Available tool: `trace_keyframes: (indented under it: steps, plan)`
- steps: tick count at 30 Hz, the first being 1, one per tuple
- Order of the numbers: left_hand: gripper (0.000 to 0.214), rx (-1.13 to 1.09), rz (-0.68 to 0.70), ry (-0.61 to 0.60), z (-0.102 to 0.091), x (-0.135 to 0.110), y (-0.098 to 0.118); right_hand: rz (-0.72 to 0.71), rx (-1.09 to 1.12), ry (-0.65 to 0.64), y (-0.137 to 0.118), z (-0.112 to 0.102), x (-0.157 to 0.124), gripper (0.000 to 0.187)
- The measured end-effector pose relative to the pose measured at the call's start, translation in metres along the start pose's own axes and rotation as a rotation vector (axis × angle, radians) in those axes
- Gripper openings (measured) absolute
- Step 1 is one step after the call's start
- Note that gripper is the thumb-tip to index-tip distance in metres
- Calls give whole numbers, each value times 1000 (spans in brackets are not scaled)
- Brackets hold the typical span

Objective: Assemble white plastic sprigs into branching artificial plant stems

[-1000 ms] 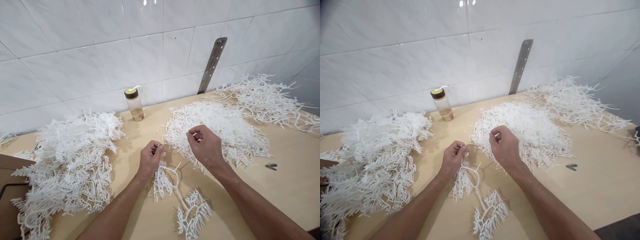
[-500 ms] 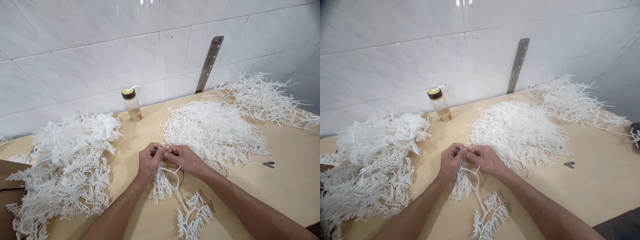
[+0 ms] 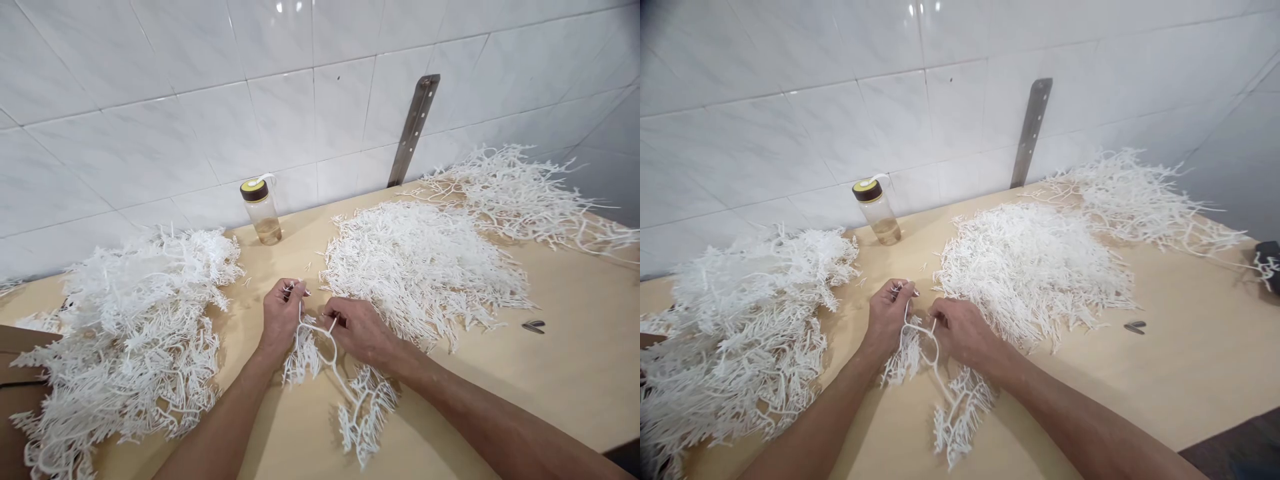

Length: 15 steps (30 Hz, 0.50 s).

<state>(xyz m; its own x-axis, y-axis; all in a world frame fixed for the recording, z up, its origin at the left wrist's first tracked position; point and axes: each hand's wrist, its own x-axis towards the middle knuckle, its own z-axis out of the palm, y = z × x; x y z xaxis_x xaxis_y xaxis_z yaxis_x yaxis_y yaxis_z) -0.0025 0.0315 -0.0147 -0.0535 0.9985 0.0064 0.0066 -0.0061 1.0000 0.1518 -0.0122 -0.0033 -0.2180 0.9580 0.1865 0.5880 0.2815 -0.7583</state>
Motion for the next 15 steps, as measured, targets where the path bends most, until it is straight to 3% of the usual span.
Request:
trace_keyframes:
  steps: [4, 8, 13, 15]
  plan:
    - [27, -23, -47, -9, 0, 1, 3, 100, 35, 37, 0, -9, 3, 18]
    - [27, -25, -53, -16, 1, -2, 5, 70, 24, 152, 5, -23, 8, 18]
    - [34, 4, -44, -95, 0, -5, 9, 35, -72, 402, 19, -45, 11, 19]
    - [39, -14, -44, -113, 0, -6, 10, 57, -142, 528, 22, -53, 12, 28]
